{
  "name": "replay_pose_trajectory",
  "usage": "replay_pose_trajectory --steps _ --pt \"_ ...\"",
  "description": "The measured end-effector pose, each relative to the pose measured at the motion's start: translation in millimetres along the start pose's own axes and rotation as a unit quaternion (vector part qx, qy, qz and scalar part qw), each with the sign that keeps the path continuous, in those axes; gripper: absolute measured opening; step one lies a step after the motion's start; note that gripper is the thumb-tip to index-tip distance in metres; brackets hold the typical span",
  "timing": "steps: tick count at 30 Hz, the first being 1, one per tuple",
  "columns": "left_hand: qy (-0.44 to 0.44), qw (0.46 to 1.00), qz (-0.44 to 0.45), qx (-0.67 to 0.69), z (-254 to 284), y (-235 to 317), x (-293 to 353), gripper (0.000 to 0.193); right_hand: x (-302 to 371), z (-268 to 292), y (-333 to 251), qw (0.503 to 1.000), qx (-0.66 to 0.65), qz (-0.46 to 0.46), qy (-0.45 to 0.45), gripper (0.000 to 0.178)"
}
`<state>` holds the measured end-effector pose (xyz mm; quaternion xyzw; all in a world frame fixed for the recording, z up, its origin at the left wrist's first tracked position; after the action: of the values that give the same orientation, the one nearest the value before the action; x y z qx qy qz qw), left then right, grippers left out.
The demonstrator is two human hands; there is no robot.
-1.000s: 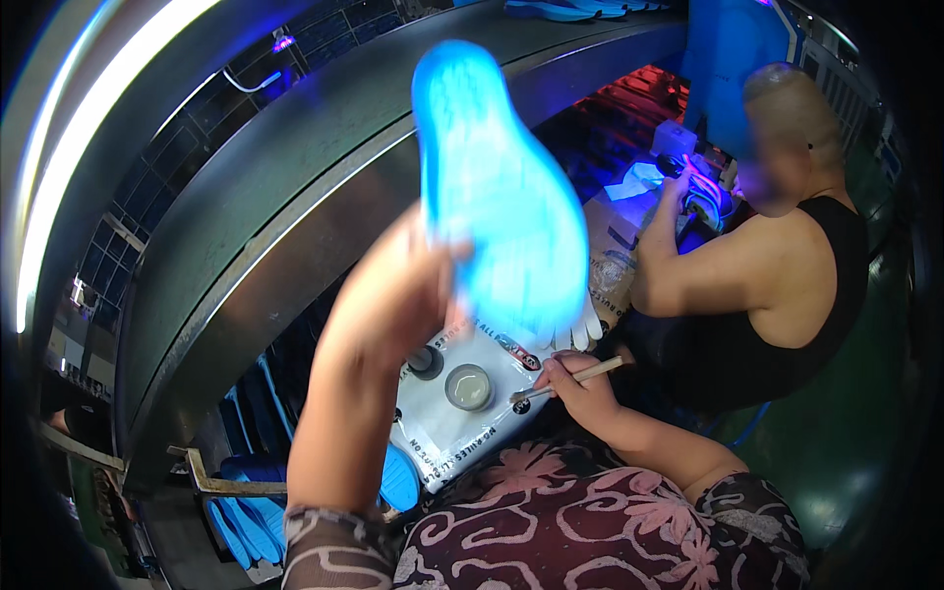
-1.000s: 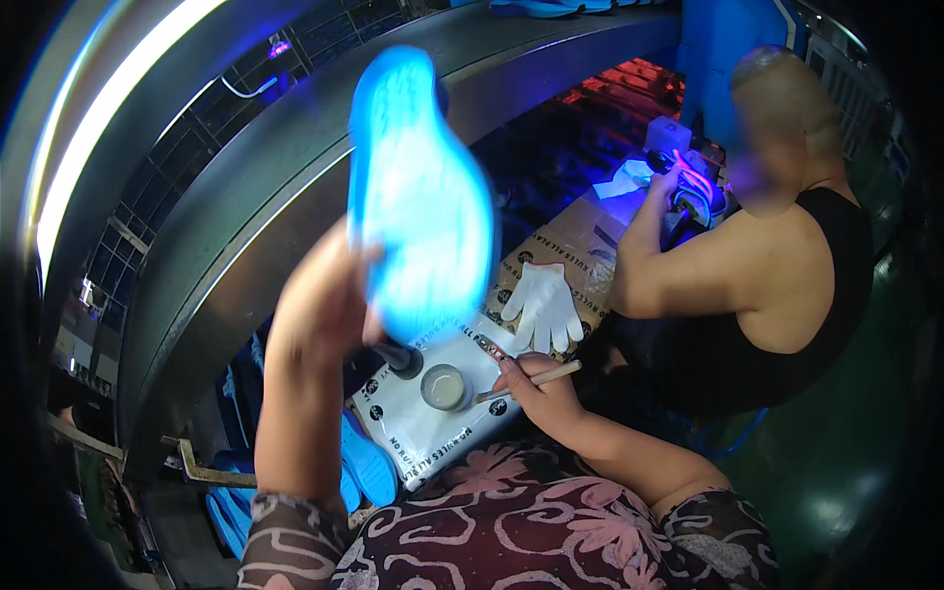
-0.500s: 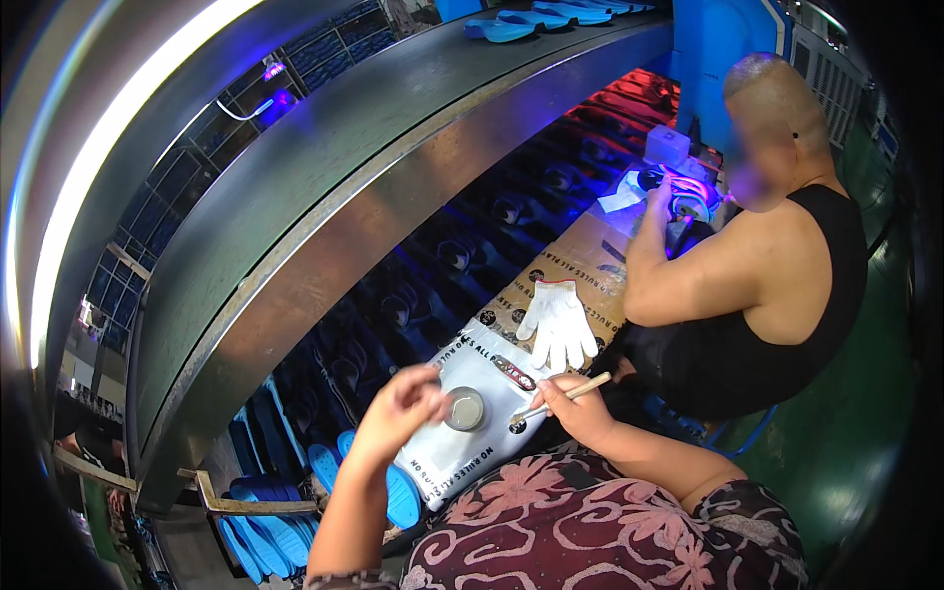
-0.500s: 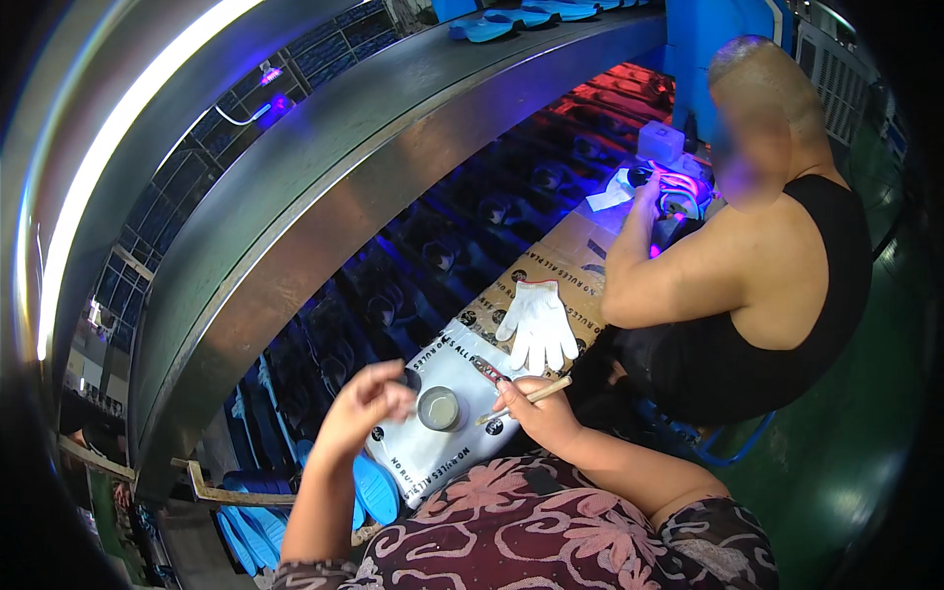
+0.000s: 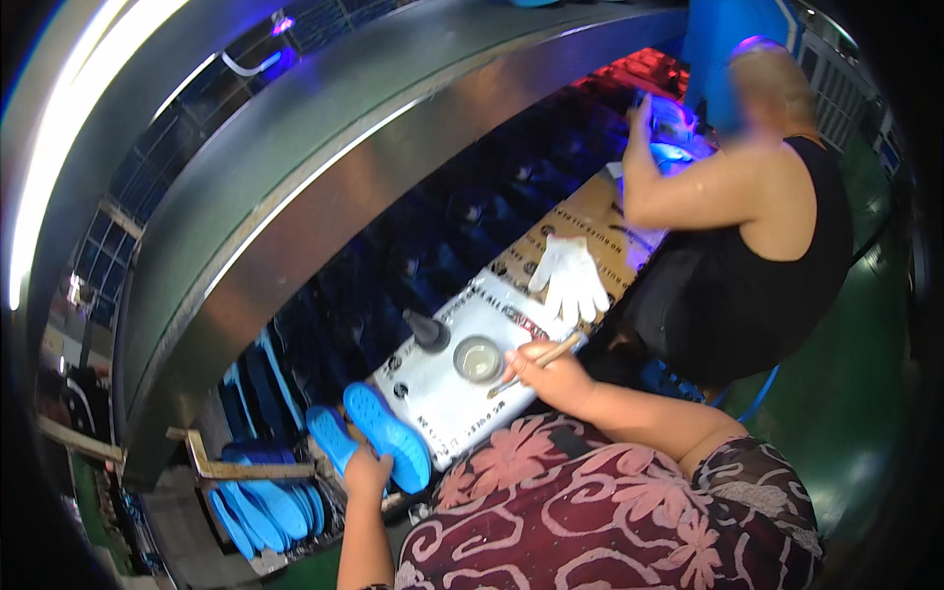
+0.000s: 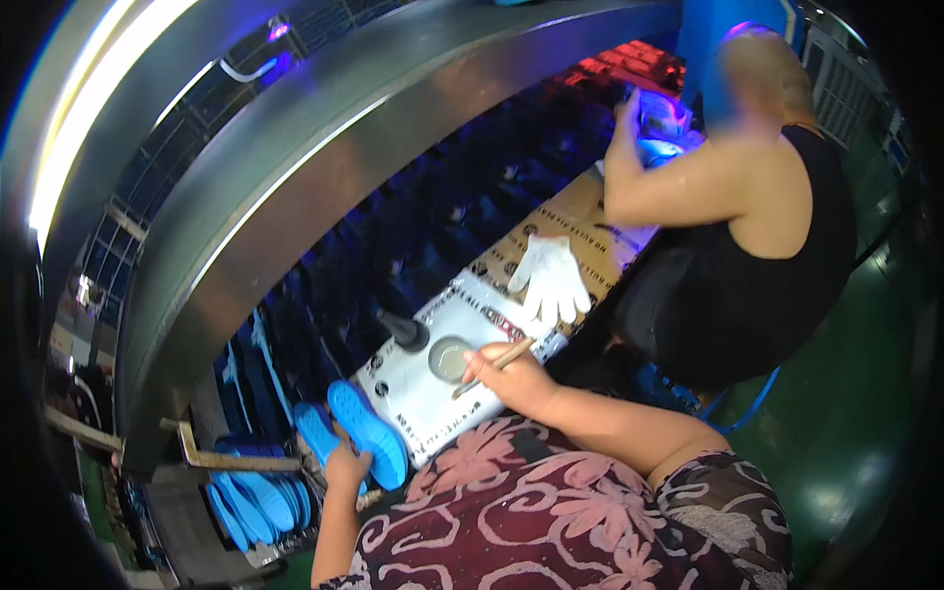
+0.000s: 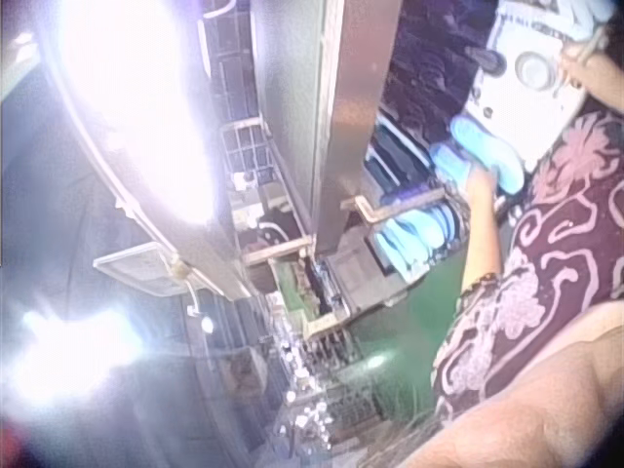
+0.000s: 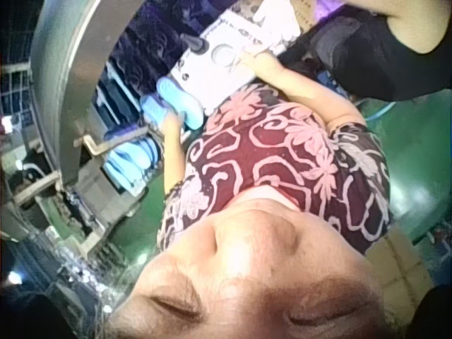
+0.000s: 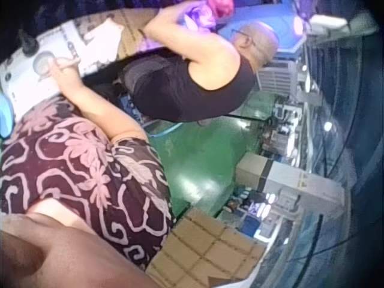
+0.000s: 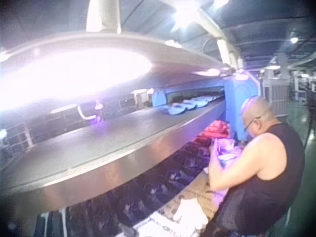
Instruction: The person repeatedly picks up shoe insoles, applies liquid adhesive to them using a handheld brush dipped into a dish, and places the insoles onto an overhead conveyor belt.
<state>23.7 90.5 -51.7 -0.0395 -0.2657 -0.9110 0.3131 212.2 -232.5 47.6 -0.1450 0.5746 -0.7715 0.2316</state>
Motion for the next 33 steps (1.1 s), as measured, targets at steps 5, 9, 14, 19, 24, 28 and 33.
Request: replay_pose_trajectory --steps 5,9,14,19,24,28,33 --pt "0.044 0.998 0.035 -0.004 6.6 -23.1 7.9 0.038 5.0 7.9 28.1 0.997 0.002 -0.049 0.063 0.029" --pt "0.042 0.948 0.099 0.299 0.2 -39.4 19.2 0.042 1.8 9.1 19.2 0.997 0.029 -0.047 0.058 0.033" --pt "-0.190 0.552 0.215 0.783 -54.8 -15.1 44.3 0.042 -8.5 -3.9 11.4 0.998 0.042 -0.048 0.025 0.036" --pt "-0.078 0.646 0.039 0.759 6.6 87.3 48.9 0.055 -18.8 -10.2 -8.5 0.999 0.018 -0.033 0.016 0.036" --pt "0.077 0.772 -0.119 0.620 50.1 119.6 39.9 0.057 -21.0 -32.3 -63.1 1.000 -0.010 0.009 -0.024 0.034" --pt "0.126 0.794 -0.189 0.563 66.7 143.9 50.9 0.057 -14.7 -43.2 -98.6 0.982 0.095 0.163 -0.026 0.032" --pt "0.134 0.785 -0.189 0.575 68.8 154.4 57.4 0.054 -2.7 -58.3 -118.8 0.941 0.149 0.305 -0.012 0.028"
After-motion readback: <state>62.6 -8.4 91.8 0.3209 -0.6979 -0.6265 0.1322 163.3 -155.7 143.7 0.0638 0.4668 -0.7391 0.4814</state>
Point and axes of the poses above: each hand's wrist, its own x-axis away from the middle knuckle, its own z-axis out of the back of the hand, y = z × x, the point moved 10 cm from there along -x, towards the middle knuckle, and after that the axes turned 15 degrees about x, right-handed, at the moved point
